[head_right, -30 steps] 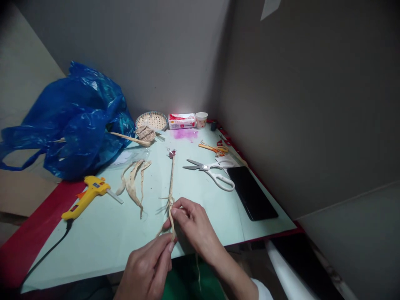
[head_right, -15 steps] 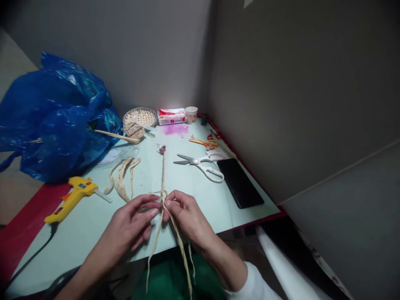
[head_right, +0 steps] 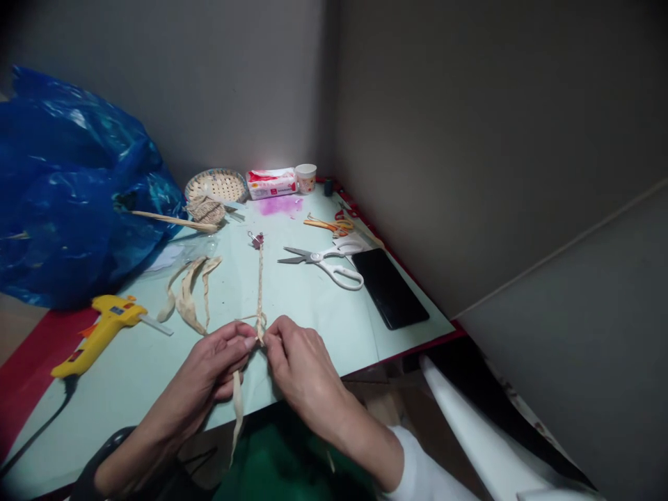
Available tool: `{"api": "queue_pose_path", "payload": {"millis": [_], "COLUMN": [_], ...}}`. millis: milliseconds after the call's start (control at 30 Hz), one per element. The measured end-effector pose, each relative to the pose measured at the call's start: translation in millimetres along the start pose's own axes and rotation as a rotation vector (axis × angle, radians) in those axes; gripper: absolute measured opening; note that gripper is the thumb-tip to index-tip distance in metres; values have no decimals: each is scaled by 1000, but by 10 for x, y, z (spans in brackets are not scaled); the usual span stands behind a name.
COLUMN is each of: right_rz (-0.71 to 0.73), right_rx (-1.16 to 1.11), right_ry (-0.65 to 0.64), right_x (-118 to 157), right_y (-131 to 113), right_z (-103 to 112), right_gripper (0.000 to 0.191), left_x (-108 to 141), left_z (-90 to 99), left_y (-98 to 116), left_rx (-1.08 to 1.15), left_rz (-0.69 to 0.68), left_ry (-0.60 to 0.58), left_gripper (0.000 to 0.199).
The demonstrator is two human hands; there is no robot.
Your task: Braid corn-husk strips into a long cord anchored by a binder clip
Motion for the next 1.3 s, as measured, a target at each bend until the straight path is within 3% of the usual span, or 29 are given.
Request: {"api": "queue_pose_path", "payload": {"millis": [267,467,567,633,700,867,1033,1133,1300], "right_rz": [19,88,106,159,271,560,704,693,498], "right_rx": [162,-74,-208,-184,-22,697,891,865,587], "right_ry": [-17,101,99,96,104,174,203,163,27], "right_x": [48,90,104,119,154,335,454,479,471], "right_y": [-72,-65,-60,-97,-190,-483,-620,-581,-350], "right_z": [-4,71,83,97,112,5,-153,-168,43], "right_gripper": [18,20,21,20,20,32,31,32,29], "left_x": [-51,-56,-74,-82,-80,-37,-24,-15,12], "left_z": [-5,-58,-56,-38,-27,-27,0,-15,-59], "left_y": [-1,2,1,-17,-37,-61,-102,-78,-1], "left_rx": [27,20,1,-1,7,39,-18,-68,-164], "left_rz": [60,99,93,99,104,65,42,9,-12], "left_ry": [29,5,-12,-20,-31,-29,25,5,-9], "left_gripper": [22,22,25,26,26,28,28,27,26]}}
Point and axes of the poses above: each hand's wrist, its own x-axis away from the middle knuckle, its own z-axis out of the back of the hand, y = z × x, the point moved 8 cm from there along -x, towards the middle knuckle, and after that the axes turned 9 degrees about z, right-handed, at the moved point
